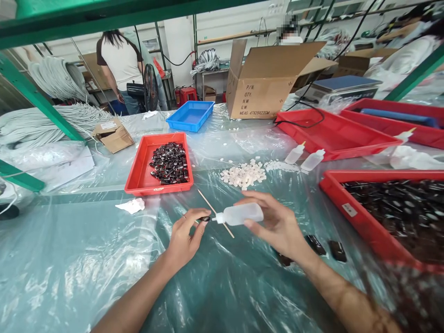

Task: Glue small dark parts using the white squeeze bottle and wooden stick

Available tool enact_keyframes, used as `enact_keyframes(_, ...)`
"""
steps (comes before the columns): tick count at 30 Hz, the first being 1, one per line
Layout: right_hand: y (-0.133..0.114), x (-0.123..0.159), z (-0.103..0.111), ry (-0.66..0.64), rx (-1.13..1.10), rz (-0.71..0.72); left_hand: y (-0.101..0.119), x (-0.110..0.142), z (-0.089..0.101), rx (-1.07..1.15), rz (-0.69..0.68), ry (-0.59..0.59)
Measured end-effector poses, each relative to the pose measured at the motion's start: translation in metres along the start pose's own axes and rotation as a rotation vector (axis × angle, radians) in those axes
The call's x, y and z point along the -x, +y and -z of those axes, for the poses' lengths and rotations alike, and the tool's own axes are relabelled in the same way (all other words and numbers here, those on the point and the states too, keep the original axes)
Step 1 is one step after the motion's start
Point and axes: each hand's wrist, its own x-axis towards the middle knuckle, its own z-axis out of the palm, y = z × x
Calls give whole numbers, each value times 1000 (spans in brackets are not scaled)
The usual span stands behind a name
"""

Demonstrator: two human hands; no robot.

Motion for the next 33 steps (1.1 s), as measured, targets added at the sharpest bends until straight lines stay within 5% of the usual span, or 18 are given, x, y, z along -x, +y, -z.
enact_keyframes(3, 10, -9, 3, 86, -330, -293, 0, 2, 1, 0, 102, -6)
enact_keyframes(7, 15, -12, 1, 137, -395, -406, 1, 1, 3, 111, 163, -82)
enact_keyframes(21, 10, 2, -11, -5, 141, 7, -5, -7, -3, 226, 217, 25)
enact_keyframes(27, 1, 0, -12, 3, 208, 178, -10, -5, -7, 225, 213, 46)
enact_keyframes(33, -7, 2, -4, -28, 206, 185, -10, -4, -7, 205, 204, 42)
